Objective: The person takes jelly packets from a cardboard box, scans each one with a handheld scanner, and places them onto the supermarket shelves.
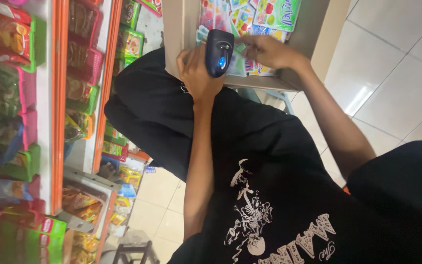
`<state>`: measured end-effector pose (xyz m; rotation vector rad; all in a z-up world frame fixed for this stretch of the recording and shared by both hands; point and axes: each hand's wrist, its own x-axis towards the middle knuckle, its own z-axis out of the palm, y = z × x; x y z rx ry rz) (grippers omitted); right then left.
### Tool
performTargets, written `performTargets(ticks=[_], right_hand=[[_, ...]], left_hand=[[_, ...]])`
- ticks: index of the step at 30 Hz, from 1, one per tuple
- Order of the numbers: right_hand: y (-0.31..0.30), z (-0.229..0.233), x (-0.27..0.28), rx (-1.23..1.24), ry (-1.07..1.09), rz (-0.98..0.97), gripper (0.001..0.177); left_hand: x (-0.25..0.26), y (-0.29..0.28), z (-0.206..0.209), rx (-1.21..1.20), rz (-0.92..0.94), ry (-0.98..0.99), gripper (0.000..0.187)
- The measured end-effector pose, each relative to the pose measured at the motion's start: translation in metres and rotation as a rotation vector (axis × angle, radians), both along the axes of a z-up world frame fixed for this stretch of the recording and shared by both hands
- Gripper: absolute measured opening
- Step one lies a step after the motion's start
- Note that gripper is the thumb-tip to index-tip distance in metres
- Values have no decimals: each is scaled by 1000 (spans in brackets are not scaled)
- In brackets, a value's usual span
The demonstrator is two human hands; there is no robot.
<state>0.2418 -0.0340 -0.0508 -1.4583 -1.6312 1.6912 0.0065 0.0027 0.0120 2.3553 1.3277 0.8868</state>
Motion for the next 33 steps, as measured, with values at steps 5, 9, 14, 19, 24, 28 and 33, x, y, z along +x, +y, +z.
performTargets(ticks=[5, 9, 14, 19, 24, 28, 33], right_hand=[[23, -33, 22, 298, -841, -272, 96], [40, -81, 30, 265, -860, -404, 104], [32, -81, 24, 199, -1002, -147, 69], [-10, -52, -13, 392, -616, -120, 67], [-3, -19, -16, -42, 59, -650, 42], [27, -22, 19, 132, 624, -936, 63], [42, -40, 48, 431, -442, -638, 66]], left_hand=[[4, -3, 0, 9, 28, -53, 41], [3, -4, -2, 82, 6, -101, 47], [4, -5, 0, -5, 45, -90, 37], [4, -4, 1, 12, 47, -122, 40], [5, -9, 5, 13, 33, -131, 38], [7, -10, 7, -35, 53, -117, 29], [9, -9, 12, -7, 66, -139, 35]])
